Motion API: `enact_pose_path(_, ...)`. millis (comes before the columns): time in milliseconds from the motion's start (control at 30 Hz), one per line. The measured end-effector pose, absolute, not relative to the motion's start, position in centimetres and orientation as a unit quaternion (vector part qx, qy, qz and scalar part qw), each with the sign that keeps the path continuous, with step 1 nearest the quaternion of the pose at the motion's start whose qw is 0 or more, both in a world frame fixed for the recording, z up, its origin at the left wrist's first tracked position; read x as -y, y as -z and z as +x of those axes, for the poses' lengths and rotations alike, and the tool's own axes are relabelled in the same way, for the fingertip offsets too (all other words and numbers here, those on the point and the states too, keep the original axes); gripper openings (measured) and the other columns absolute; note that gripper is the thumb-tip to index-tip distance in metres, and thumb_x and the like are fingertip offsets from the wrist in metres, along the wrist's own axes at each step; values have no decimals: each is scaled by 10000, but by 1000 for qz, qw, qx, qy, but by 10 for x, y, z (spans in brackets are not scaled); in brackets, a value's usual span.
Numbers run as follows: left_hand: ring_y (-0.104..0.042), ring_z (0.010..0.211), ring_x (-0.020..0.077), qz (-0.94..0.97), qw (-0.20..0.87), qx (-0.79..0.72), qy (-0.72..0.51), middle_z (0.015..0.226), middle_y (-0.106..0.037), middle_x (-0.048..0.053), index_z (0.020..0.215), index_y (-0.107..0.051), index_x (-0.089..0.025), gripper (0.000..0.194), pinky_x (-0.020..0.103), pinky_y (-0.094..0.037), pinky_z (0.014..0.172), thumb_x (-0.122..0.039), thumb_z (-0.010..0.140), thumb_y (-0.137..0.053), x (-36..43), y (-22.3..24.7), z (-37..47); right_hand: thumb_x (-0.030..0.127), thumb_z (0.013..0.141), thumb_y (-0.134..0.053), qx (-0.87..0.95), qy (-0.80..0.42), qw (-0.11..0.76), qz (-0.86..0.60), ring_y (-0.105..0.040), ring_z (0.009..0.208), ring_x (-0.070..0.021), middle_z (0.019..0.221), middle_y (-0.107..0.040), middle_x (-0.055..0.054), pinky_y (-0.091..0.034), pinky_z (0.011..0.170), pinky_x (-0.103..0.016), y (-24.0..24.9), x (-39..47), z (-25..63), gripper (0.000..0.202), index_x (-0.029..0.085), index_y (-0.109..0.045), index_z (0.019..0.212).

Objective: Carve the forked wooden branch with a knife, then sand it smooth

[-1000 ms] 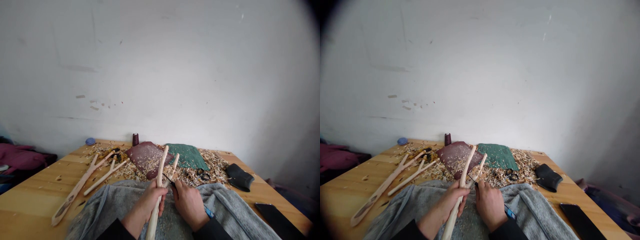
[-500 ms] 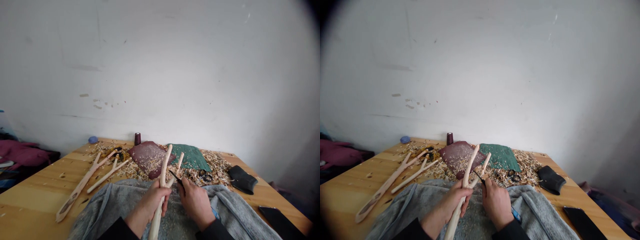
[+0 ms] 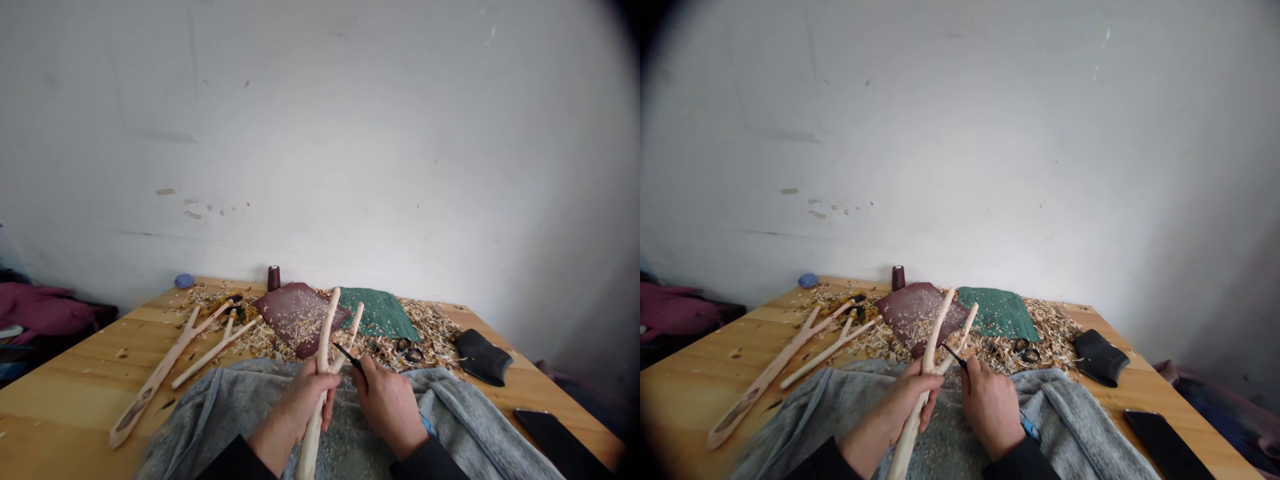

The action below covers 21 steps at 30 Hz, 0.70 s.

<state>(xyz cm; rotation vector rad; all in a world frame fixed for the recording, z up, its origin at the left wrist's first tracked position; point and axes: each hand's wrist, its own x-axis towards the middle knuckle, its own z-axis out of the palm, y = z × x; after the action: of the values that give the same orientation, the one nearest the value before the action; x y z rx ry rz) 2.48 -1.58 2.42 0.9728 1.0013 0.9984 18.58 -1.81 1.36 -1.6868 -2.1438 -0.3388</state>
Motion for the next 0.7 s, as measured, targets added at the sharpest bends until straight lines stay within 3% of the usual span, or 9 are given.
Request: enact_pose_path(700, -383, 267, 72, 430, 637, -462, -442, 460, -482, -111, 791, -466, -225, 302, 176, -298, 248, -390, 626, -657, 16, -23, 24, 237, 959, -495, 787, 103, 183, -581, -668, 626, -179, 752, -682, -11, -211, 508, -286, -13, 22, 179, 136, 212, -561, 842)
